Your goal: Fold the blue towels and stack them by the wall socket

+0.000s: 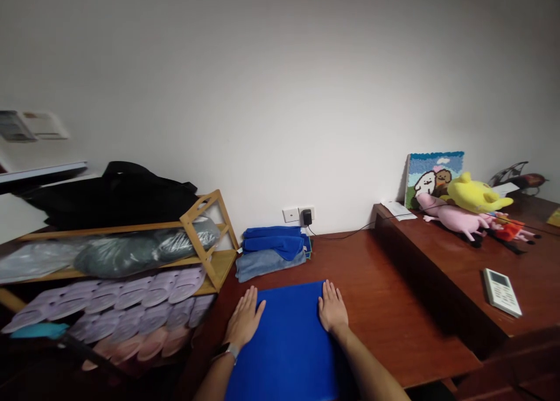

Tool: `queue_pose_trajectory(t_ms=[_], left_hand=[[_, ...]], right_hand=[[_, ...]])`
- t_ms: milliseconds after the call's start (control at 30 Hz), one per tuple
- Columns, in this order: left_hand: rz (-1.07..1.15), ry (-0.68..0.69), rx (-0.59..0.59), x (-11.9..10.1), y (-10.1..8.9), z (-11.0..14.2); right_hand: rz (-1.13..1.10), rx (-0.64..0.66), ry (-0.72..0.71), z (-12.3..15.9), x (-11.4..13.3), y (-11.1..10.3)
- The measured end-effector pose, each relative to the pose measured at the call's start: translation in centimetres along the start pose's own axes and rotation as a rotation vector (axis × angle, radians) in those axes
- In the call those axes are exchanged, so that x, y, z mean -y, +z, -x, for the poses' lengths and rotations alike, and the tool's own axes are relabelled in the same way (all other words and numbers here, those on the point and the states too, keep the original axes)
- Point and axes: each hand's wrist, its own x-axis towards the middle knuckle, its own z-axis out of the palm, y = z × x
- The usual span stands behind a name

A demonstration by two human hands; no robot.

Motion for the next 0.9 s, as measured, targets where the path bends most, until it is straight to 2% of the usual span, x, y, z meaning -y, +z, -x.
queue_pose_trajectory(t_ms=[67, 167, 233, 300, 333, 433, 533, 733, 833, 900], left_hand=[[0.031, 0.1, -0.04, -4.4, 0.1, 0.1], [0.116, 0.287, 0.056, -12.4, 1.3, 0.3], [0.156, 0.332, 0.102, -16.8, 2.3, 0.3], [0.177, 0.332, 0.112, -19.3, 3.1, 0.1], [0.177, 0.326, 0.111, -19.8, 3.4, 0.0], [0.148, 0.302, 0.113, -18.6, 3.4, -0.3], [0.107, 0.233, 0.121, -15.2, 2.8, 0.4], [0.049, 0.096, 0.087, -7.4, 1.8, 4.3], [0.029, 0.005, 0.079, -4.8, 1.2, 5.4], [0.023, -0.028, 0.072, -4.0, 0.7, 5.7]], right_hand=[[0.002, -0.005, -0.002, 0.1, 0.1, 0.0], [0.015, 0.001, -0.005, 0.2, 0.0, -0.2], [0.027, 0.014, -0.023, 0.2, -0.1, -0.2], [0.037, 0.018, -0.046, 0.1, -0.3, 0.0], [0.042, 0.018, -0.05, 0.1, -0.3, 0.1], [0.048, -0.001, -0.031, -0.1, -0.3, 0.4], [0.027, -0.03, -0.006, -0.2, -0.2, 0.5], [0.013, -0.035, 0.007, 0.1, 0.0, 0.4], [0.03, -0.019, 0.007, 0.0, -0.1, 0.4], [0.051, -0.002, 0.007, -0.1, 0.0, 0.3]])
